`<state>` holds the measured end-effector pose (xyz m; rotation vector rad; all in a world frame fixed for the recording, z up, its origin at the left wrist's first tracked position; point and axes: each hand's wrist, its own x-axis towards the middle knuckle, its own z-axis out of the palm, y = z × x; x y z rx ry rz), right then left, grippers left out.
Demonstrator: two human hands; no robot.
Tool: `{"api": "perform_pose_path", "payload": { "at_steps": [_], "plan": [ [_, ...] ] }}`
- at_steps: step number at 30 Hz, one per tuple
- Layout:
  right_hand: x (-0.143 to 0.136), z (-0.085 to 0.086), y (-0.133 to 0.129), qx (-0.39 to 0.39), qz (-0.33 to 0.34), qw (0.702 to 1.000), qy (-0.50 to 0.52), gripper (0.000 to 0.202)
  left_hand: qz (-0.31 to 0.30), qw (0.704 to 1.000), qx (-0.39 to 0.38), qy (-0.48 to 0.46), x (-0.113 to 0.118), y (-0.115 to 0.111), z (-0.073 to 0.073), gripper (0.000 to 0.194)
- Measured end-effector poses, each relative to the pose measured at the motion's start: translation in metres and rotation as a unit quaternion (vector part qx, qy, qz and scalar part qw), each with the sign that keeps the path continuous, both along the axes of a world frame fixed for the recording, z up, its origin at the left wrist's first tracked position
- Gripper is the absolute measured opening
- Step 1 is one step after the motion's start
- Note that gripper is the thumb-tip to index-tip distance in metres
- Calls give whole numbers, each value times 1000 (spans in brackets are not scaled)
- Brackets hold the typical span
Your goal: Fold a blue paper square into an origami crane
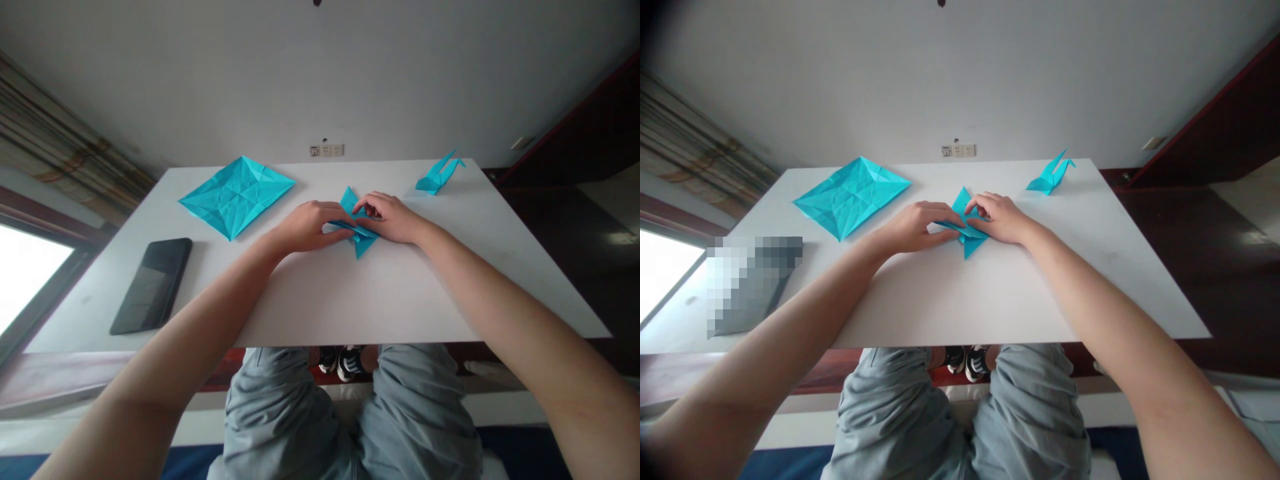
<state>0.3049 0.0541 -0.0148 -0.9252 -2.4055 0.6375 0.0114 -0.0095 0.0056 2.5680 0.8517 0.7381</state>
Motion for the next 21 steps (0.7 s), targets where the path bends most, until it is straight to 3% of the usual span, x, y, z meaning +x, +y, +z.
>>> {"api": "perform_pose_path", "payload": {
  "at_steps": [11, 21],
  "plan": [
    [-1, 1, -2, -3, 0, 1000, -2, 24, 16, 999, -31, 4, 1, -4, 7, 54],
    [-2, 3, -2, -7, -4, 1000, -10, 26, 0, 1000, -22, 20, 0, -2, 6, 50]
  ]
}}
